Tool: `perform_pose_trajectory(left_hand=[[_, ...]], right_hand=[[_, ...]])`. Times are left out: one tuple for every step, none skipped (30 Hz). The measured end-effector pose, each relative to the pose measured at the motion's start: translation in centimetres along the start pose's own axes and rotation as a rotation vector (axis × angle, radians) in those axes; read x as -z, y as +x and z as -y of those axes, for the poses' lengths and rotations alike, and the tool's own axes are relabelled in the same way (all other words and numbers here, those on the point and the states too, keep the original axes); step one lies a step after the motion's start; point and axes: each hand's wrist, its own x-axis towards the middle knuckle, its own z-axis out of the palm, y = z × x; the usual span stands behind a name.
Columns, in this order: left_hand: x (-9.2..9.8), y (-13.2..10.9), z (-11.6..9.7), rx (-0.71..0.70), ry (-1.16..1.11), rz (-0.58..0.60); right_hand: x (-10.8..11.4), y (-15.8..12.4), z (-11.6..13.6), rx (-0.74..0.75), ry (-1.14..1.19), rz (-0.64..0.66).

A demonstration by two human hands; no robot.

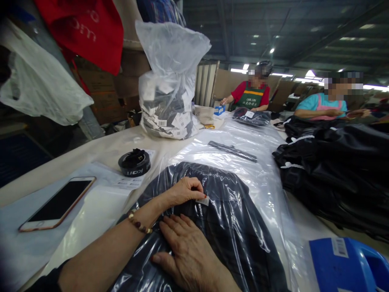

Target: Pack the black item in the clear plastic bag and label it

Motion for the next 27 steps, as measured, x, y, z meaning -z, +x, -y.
perform_pose_trajectory(left_hand=[[-0.1, 0.0, 0.1, -0.004, 0.007, -0.007], [-0.2, 0.0, 0.2, -0.008, 0.014, -0.016], [-0.3, 0.0, 0.3, -0.013, 0.023, -0.026], [-0.4, -0.1, 0.4, -0.019, 0.032, -0.036], [-0.5, -0.1, 0.5, -0.025, 0.041, -0.046], [-0.6, -0.1, 0.6, -0.033, 0.05, -0.056], [-0.7, -0.2, 0.7, -0.041, 0.059, -0.065], [-0.8, -0.2, 0.8, -0.049, 0.068, -0.073], [-1.0, -0.3, 0.9, -0.058, 0.077, -0.078], [-1.1, -0.3, 1.0, -0.068, 0.087, -0.083], [-1.2, -0.3, 1.0, -0.078, 0.097, -0.088], [-1.2, -0.4, 1.1, -0.089, 0.109, -0.094], [-1.3, -0.4, 1.1, -0.099, 0.121, -0.1], [-1.4, -0.4, 1.1, -0.11, 0.135, -0.107], [-1.4, -0.5, 1.2, -0.121, 0.15, -0.113], [-1.5, -0.5, 1.2, -0.132, 0.165, -0.12], [-1.5, -0.5, 1.2, -0.142, 0.181, -0.125], [-1.6, -0.5, 1.2, -0.152, 0.196, -0.13], [-1.6, -0.6, 1.2, -0.161, 0.212, -0.134], [-1.7, -0.6, 1.2, -0.168, 0.226, -0.14], [-1.7, -0.6, 1.2, -0.173, 0.237, -0.145], [-1.8, -0.6, 1.2, -0.174, 0.246, -0.153], [-1.9, -0.7, 1.1, -0.172, 0.252, -0.161], [-2.0, -0.7, 1.1, -0.166, 0.256, -0.172], [-2.1, -0.7, 1.0, -0.157, 0.259, -0.182], [-2.1, -0.8, 0.9, -0.145, 0.262, -0.193], [-2.2, -0.8, 0.9, -0.132, 0.264, -0.204]], right_hand=[[0.0, 0.0, 0.0, 0.003, -0.001, -0.002], [0.0, 0.0, 0.0, 0.006, -0.003, -0.005], [0.0, 0.0, 0.0, 0.011, -0.006, -0.01], [0.0, 0.0, 0.0, 0.014, -0.01, -0.016], [0.0, 0.0, 0.0, 0.019, -0.014, -0.021], [0.0, 0.1, 0.0, 0.025, -0.019, -0.024], [0.0, 0.1, 0.0, 0.031, -0.023, -0.027], [-0.1, 0.2, 0.0, 0.038, -0.026, -0.031], [-0.1, 0.2, 0.0, 0.047, -0.027, -0.036], [-0.1, 0.2, 0.0, 0.056, -0.027, -0.042], [-0.1, 0.2, 0.0, 0.064, -0.026, -0.05], [-0.1, 0.2, 0.0, 0.072, -0.026, -0.059], [-0.1, 0.2, 0.0, 0.082, -0.026, -0.069], [0.0, 0.2, 0.0, 0.092, -0.025, -0.079], [0.0, 0.2, 0.0, 0.103, -0.023, -0.089], [0.1, 0.2, 0.1, 0.113, -0.02, -0.098], [0.2, 0.2, 0.1, 0.123, -0.016, -0.107], [0.3, 0.2, 0.2, 0.131, -0.012, -0.114], [0.4, 0.2, 0.3, 0.136, -0.01, -0.117], [0.4, 0.2, 0.4, 0.139, -0.008, -0.118], [0.5, 0.2, 0.4, 0.139, -0.008, -0.117], [0.5, 0.2, 0.5, 0.141, -0.007, -0.115], [0.5, 0.2, 0.5, 0.145, -0.004, -0.116], [0.5, 0.2, 0.5, 0.15, 0.003, -0.119], [0.5, 0.2, 0.5, 0.154, 0.01, -0.122], [0.5, 0.2, 0.5, 0.158, 0.017, -0.124], [0.5, 0.2, 0.5, 0.159, 0.021, -0.125]])
